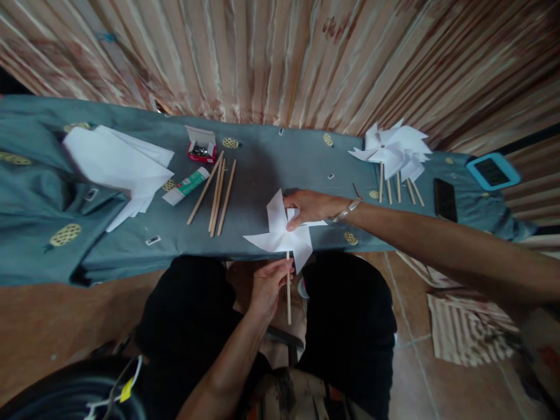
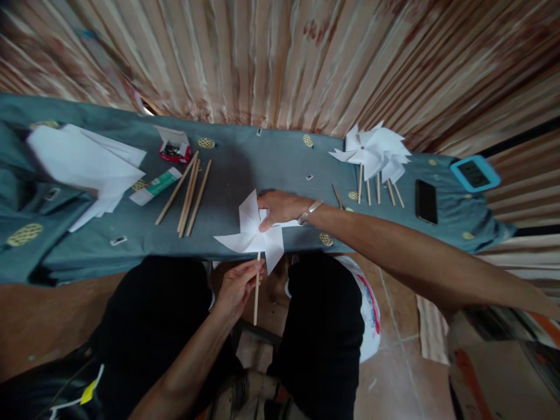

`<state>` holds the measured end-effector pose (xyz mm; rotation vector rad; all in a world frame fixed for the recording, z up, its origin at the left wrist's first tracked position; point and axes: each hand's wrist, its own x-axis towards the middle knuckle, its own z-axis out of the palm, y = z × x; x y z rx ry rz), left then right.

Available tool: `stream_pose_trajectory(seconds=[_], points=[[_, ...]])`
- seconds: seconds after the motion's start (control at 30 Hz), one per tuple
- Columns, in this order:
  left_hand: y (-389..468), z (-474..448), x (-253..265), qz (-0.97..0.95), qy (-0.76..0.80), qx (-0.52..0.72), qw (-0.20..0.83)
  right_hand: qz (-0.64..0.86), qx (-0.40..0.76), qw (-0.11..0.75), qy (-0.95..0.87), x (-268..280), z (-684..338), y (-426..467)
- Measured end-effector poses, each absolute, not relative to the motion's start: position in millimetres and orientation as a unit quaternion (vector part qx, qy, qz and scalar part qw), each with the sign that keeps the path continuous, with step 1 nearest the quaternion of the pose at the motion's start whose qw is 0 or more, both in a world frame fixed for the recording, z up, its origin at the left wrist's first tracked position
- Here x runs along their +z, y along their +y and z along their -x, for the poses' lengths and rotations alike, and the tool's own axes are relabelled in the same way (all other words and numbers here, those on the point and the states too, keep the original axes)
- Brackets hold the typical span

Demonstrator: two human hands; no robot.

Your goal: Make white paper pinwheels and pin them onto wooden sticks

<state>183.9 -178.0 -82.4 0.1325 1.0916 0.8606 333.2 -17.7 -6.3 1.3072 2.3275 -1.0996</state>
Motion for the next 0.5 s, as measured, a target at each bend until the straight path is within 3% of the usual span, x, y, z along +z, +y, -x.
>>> stream_pose_trajectory(seconds=[0.5], points=[[-174.1,-184.8,-84.1,-0.048,0.508,0.373,0.775,-0.456,-0.385,0.138,0.79,-6.6,-331.7,-15.3]])
